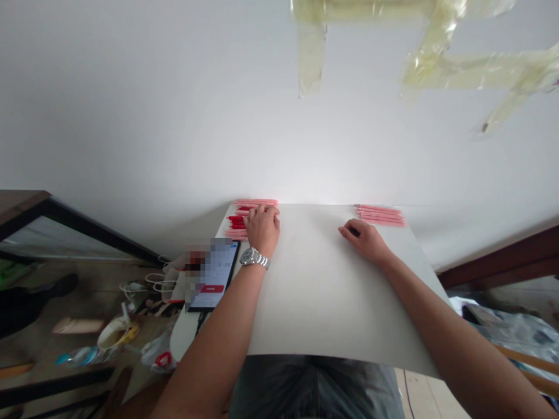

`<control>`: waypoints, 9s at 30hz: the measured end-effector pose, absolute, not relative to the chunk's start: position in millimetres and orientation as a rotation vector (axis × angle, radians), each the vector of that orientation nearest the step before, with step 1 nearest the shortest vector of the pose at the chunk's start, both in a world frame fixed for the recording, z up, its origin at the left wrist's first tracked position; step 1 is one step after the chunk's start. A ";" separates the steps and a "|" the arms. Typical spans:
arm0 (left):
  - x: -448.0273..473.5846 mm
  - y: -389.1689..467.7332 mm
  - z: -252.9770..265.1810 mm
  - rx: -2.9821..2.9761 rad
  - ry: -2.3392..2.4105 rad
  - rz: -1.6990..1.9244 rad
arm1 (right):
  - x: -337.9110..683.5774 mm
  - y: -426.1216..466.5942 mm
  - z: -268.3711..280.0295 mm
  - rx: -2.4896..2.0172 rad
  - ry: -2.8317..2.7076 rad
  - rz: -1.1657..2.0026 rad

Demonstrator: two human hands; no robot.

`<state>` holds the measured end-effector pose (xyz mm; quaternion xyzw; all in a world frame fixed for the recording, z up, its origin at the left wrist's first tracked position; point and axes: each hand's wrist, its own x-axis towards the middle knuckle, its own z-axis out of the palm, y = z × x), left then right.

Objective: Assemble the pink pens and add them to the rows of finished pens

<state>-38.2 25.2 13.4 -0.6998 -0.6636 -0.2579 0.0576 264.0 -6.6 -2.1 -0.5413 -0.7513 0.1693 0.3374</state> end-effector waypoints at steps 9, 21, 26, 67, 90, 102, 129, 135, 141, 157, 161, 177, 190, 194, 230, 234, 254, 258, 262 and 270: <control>-38.4 24.7 13.3 -2.124 -1.979 -0.772 | 264.4 -6.0 -2.7 -1.417 -1.961 0.450; -38.9 26.6 11.2 -2.125 -1.989 -0.768 | 263.8 -6.3 -2.1 -1.422 -1.948 0.456; -38.3 26.1 11.8 -2.114 -1.989 -0.762 | 263.7 -6.2 -2.2 -1.421 -1.945 0.462; -11.2 24.9 18.8 -1.940 -1.487 -2.851 | 263.3 -5.9 -3.7 -1.371 -1.903 0.469; 10.0 8.4 4.3 -2.463 -1.701 -3.213 | 225.9 -34.4 7.8 -1.303 -1.737 0.884; 10.9 2.1 2.5 -2.898 -1.742 -2.892 | 225.3 -38.8 12.4 -1.321 -1.889 0.826; 10.1 -7.5 9.1 -3.370 -1.745 -2.548 | 223.1 -49.4 21.5 -1.254 -1.930 1.005; 11.3 -5.9 6.1 -3.294 -1.776 -2.608 | 223.8 -49.2 19.1 -1.236 -1.957 0.948; 8.3 -0.8 0.4 -3.062 -1.885 -2.779 | 225.8 -46.8 13.8 -1.284 -1.959 0.910; 11.3 -4.2 5.6 -3.168 -1.861 -2.623 | 220.4 -46.2 11.8 -1.310 -1.972 0.770; 11.9 -3.1 4.3 -3.156 -1.868 -2.649 | 219.2 -44.2 9.5 -1.342 -1.987 0.709; 12.7 -2.0 2.8 -3.103 -1.898 -2.676 | 218.1 -41.6 4.6 -1.351 -2.009 0.607; 15.0 -6.8 8.9 -2.992 -1.982 -2.703 | 216.9 -41.6 5.6 -1.336 -2.043 0.510; 15.6 -6.9 7.9 -2.934 -2.037 -2.723 | 217.0 -41.2 5.4 -1.336 -2.048 0.453; 14.8 -5.4 2.5 -2.887 -2.073 -2.741 | 222.2 -39.3 7.0 -1.299 -1.996 0.410; 14.7 -5.8 3.4 -2.873 -2.098 -2.739 | 222.3 -39.5 7.4 -1.301 -1.998 0.394; 13.1 -6.9 6.8 -3.059 -1.886 -2.664 | 223.6 -41.8 14.6 -1.315 -2.010 0.460; 12.6 -7.4 7.5 -3.055 -1.868 -2.659 | 223.5 -42.5 18.1 -1.258 -2.049 0.515; 13.3 -7.1 7.7 -3.041 -1.859 -2.672 | 223.1 -41.7 18.3 -1.260 -2.059 0.499; 14.0 -5.8 4.3 -2.951 -1.994 -2.690 | 223.8 -39.8 13.1 -1.272 -2.062 0.427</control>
